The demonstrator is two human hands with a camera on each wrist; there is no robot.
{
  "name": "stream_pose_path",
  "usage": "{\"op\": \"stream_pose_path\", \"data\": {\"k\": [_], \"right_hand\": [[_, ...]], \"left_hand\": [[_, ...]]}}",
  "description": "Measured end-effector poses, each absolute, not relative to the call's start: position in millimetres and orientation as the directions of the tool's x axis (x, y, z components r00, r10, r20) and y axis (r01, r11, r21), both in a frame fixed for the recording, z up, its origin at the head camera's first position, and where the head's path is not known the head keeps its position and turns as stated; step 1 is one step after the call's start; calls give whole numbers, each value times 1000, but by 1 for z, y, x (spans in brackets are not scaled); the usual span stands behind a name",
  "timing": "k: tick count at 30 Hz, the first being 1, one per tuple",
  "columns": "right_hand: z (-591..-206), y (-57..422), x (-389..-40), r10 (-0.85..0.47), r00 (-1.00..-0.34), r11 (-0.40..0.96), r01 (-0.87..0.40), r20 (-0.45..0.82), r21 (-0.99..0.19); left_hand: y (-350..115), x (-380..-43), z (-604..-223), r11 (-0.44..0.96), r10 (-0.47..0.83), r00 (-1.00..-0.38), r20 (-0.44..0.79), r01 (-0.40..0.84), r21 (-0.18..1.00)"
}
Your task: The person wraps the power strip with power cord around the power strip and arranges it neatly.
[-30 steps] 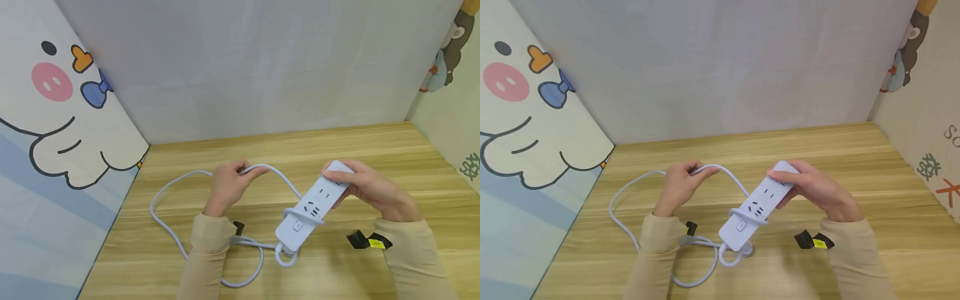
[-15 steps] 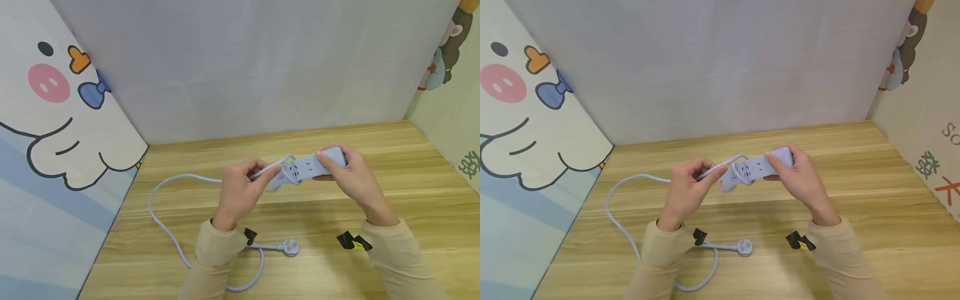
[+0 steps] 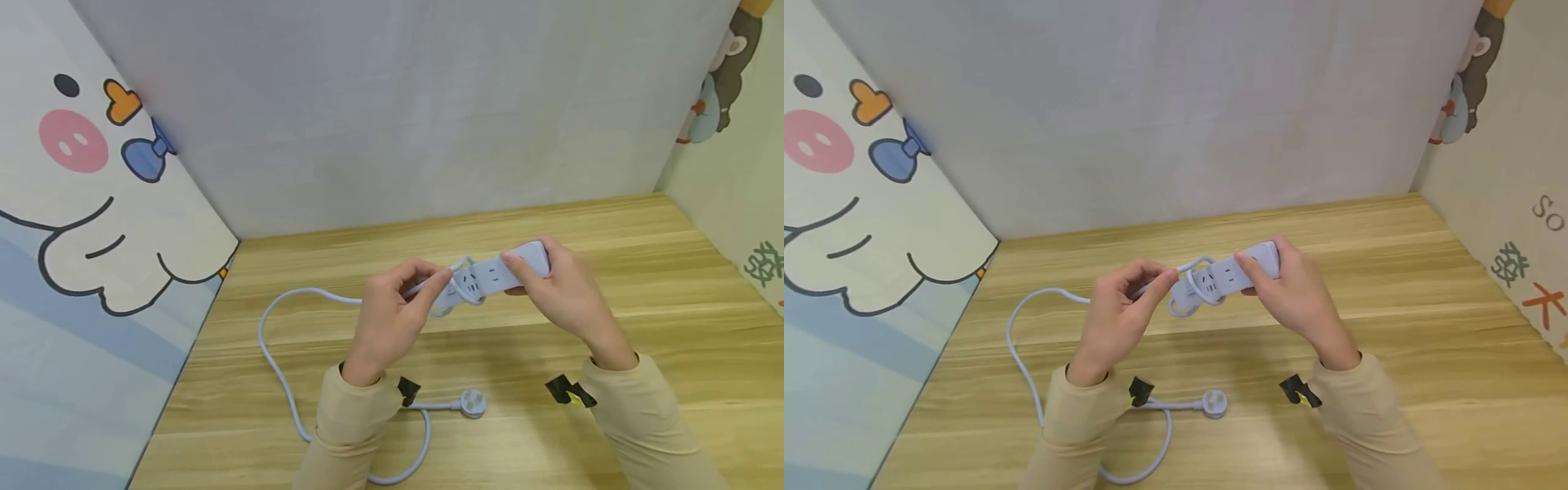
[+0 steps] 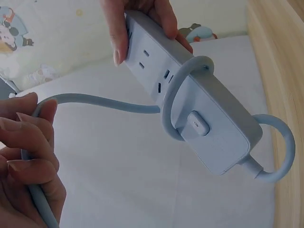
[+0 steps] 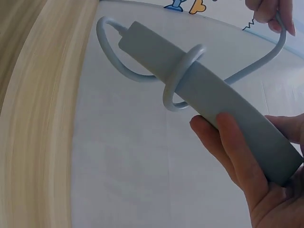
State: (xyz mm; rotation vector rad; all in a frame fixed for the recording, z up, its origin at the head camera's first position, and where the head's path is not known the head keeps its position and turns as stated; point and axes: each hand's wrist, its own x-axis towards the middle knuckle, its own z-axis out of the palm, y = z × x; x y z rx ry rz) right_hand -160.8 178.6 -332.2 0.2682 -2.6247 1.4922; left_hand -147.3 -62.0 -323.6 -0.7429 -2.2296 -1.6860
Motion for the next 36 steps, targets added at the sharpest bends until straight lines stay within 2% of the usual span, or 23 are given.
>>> {"op": "stream_pose_path", "data": {"k": [4,6,11,15,18,22,26,31,36], "right_hand": [[-335,179,-163,-20,-962,495,-245,271,-834],[-337,180,-165,49,-941,432,-283,335,-857],[-338,177,-170,248,-890,78,-375,382,-924],[-336,172,-170,345,-877,-170,-408,333,-897],[-335,173,-170,367,-884,-325,-414,290,-850],[-333,187,-171,333,-911,-594,-403,243,-696],[-329,199,-169,247,-943,-795,-329,223,-510],[-326,206,-167,106,-976,-926,-166,189,-338],[-325,212,-166,-25,-988,-981,-5,154,-193]], "left_hand": [[-60,-146,-323,248,293,-826,481,552,796],[-59,-146,-324,280,328,-819,470,560,780],[-58,-143,-325,332,396,-814,425,559,760],[-59,-143,-325,314,456,-818,350,516,797],[-61,-144,-324,258,532,-811,244,430,865],[-64,-148,-324,185,647,-755,113,298,936],[-66,-157,-330,153,713,-700,53,228,962],[-78,-174,-342,165,729,-684,-10,162,973],[-92,-191,-360,244,727,-680,-100,120,962]]}}
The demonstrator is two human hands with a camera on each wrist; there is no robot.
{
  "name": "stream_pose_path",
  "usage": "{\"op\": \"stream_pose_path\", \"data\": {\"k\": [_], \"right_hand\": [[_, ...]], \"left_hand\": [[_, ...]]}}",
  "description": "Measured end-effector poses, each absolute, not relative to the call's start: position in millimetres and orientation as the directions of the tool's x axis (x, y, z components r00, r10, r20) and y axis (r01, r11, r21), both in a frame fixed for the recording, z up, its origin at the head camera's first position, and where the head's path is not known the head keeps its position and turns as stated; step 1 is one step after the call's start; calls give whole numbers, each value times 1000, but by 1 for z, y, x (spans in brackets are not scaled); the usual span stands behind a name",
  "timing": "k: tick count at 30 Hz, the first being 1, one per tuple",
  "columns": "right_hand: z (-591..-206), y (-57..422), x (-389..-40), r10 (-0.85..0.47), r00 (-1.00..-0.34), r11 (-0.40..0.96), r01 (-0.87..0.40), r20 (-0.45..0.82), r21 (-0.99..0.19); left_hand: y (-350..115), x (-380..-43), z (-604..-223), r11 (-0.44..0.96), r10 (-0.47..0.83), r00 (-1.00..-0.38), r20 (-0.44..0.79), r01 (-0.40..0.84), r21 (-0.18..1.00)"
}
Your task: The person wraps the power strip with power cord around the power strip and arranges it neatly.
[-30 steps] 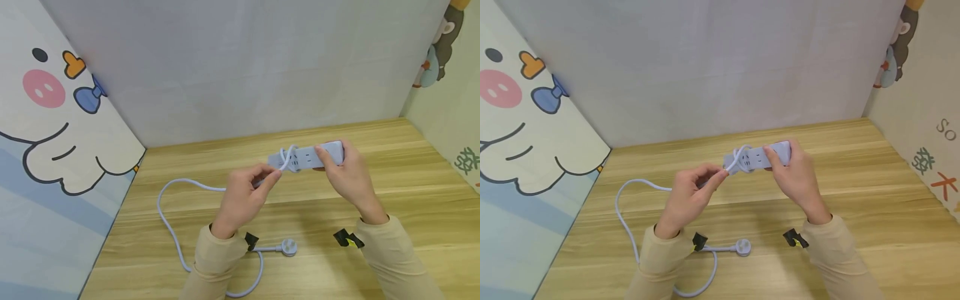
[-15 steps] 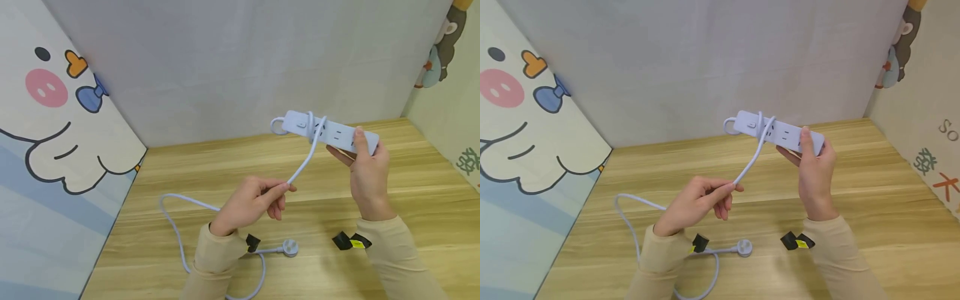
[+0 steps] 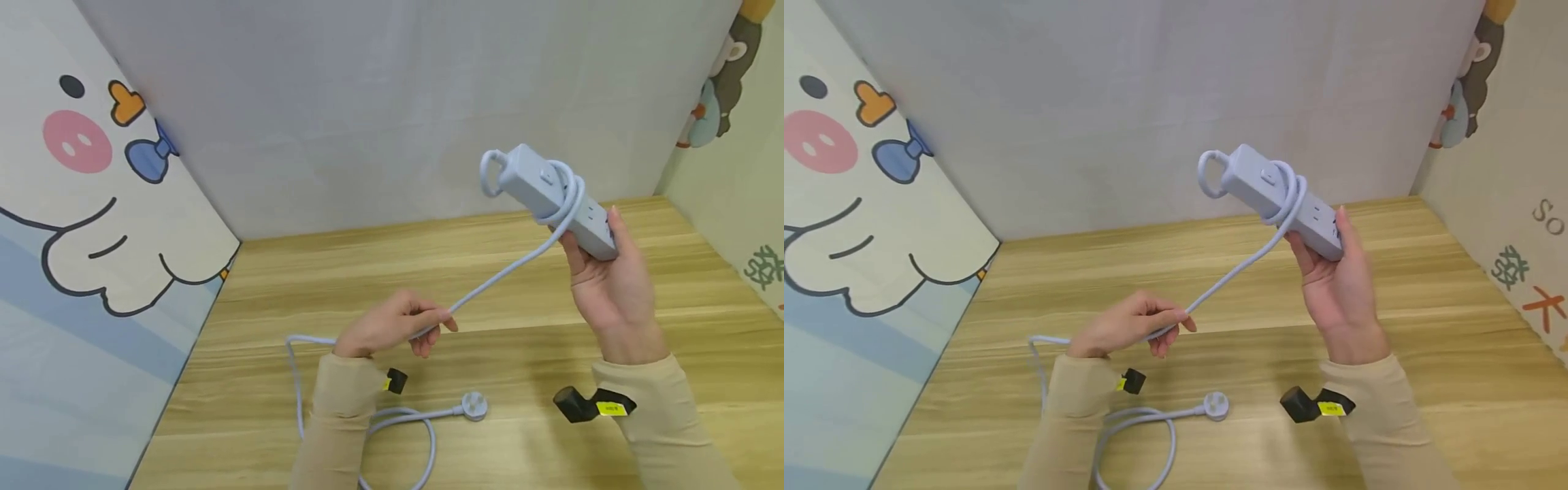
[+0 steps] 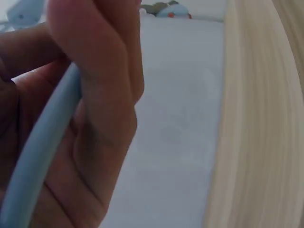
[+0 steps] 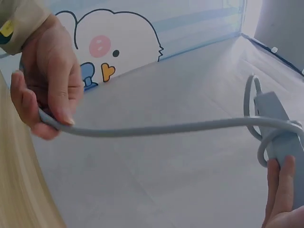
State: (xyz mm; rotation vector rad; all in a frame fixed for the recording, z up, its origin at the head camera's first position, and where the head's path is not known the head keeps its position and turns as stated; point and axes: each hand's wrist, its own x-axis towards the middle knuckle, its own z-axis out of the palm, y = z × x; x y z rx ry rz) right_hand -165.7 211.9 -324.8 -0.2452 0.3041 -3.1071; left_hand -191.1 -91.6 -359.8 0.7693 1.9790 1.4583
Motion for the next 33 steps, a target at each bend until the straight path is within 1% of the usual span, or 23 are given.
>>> {"op": "stream_pose_path", "data": {"k": [2,4,7,9,11,13,14,16,18,21,25,27,30,33], "right_hand": [[-324,214,-165,-56,-984,-986,27,171,-167],[-323,215,-166,-91,-975,-984,58,200,-166],[-323,218,-166,-185,-948,-966,127,257,-226],[-324,221,-166,-276,-910,-930,171,311,-324],[-326,225,-166,-369,-858,-862,171,357,-478],[-328,228,-166,-443,-816,-762,125,371,-636],[-328,229,-166,-466,-808,-699,85,361,-710],[-329,231,-167,-479,-815,-567,3,327,-824],[-328,231,-166,-447,-847,-425,-80,287,-902],[-327,227,-164,-368,-901,-216,-155,228,-964],[-324,215,-161,-263,-951,40,-179,163,-983],[-323,206,-160,-202,-967,144,-188,157,-972],[-324,193,-161,-89,-974,227,-223,208,-948],[-328,183,-162,54,-946,217,-300,318,-929]], "left_hand": [[-97,-197,-366,274,700,-702,-134,91,957],[-101,-202,-371,284,642,-750,-159,40,958],[-105,-206,-374,256,524,-834,-175,-42,966],[-107,-208,-376,188,455,-871,-186,-110,976],[-108,-210,-376,78,397,-900,-181,-163,983],[-109,-211,-374,-44,350,-920,-174,-202,978],[-109,-211,-373,-109,326,-930,-170,-215,970],[-110,-211,-369,-222,278,-947,-161,-226,948],[-110,-211,-365,-310,228,-961,-155,-222,924],[-110,-208,-358,-393,166,-977,-136,-192,899],[-105,-199,-346,-420,138,-985,-101,-151,895],[-101,-193,-340,-420,141,-988,-70,-123,899],[-92,-181,-330,-395,185,-983,1,-74,916],[-82,-169,-324,-335,284,-957,54,-46,941]]}}
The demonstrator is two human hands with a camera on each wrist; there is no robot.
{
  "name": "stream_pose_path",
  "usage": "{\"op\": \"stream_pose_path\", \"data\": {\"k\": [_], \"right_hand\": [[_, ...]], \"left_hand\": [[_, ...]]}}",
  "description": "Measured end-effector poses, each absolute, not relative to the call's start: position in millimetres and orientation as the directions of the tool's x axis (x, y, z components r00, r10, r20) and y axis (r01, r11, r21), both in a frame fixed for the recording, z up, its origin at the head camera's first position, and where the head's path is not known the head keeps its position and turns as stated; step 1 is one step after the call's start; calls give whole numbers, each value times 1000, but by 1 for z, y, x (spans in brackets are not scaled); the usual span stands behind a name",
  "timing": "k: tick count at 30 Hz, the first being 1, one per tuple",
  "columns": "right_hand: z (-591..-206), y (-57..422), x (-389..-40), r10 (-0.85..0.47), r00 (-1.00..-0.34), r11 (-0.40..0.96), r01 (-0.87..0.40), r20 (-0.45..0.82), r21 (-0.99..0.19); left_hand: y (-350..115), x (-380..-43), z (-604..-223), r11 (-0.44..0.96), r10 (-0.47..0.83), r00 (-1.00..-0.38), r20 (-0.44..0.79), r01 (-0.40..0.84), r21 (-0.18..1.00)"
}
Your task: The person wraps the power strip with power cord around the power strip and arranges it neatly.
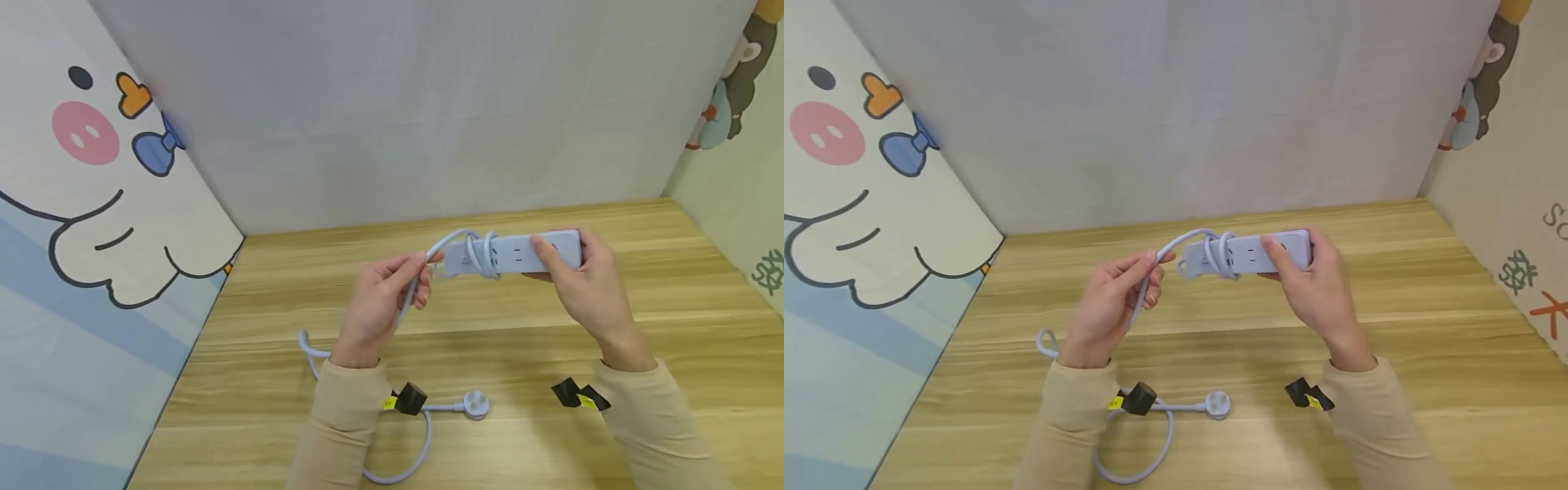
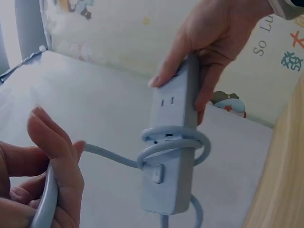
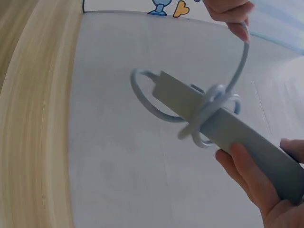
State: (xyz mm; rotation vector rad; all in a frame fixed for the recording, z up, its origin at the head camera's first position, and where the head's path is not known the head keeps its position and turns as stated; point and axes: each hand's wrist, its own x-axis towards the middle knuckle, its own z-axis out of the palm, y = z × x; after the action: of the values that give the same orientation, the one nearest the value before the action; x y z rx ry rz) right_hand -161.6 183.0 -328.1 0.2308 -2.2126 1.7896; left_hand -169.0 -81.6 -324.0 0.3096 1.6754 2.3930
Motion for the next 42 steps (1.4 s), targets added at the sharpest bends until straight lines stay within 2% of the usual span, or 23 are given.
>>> {"op": "stream_pose_path", "data": {"k": [3,5,10,15,19,22,25,28,33,36,42], "right_hand": [[-332,177,-163,221,-881,181,-385,419,-905],[-333,176,-165,322,-843,94,-424,430,-901],[-329,180,-171,529,-763,-219,-546,372,-809],[-325,180,-172,622,-720,-400,-629,306,-666],[-321,182,-170,604,-769,-568,-600,209,-563],[-319,191,-167,532,-839,-728,-522,114,-444],[-318,197,-163,442,-894,-836,-441,77,-327],[-319,198,-161,352,-933,-892,-359,76,-275],[-320,197,-162,288,-954,-912,-300,86,-279],[-320,200,-164,291,-952,-915,-306,96,-261],[-321,208,-166,210,-971,-954,-230,116,-195]], "left_hand": [[-73,-159,-321,-255,398,-915,64,-43,966],[-69,-154,-320,-216,456,-888,55,-50,975],[-66,-149,-319,-121,568,-822,36,-40,992],[-68,-152,-322,-103,634,-773,30,-45,994],[-72,-156,-327,-41,705,-709,7,-31,999],[-76,-160,-332,50,757,-652,-44,-9,999],[-78,-167,-338,143,787,-609,-99,24,989],[-77,-171,-343,210,793,-597,-120,84,974],[-70,-166,-341,313,814,-567,-126,246,917],[-71,-167,-342,356,792,-594,-143,258,898],[-95,-185,-352,246,720,-681,-132,73,967]]}}
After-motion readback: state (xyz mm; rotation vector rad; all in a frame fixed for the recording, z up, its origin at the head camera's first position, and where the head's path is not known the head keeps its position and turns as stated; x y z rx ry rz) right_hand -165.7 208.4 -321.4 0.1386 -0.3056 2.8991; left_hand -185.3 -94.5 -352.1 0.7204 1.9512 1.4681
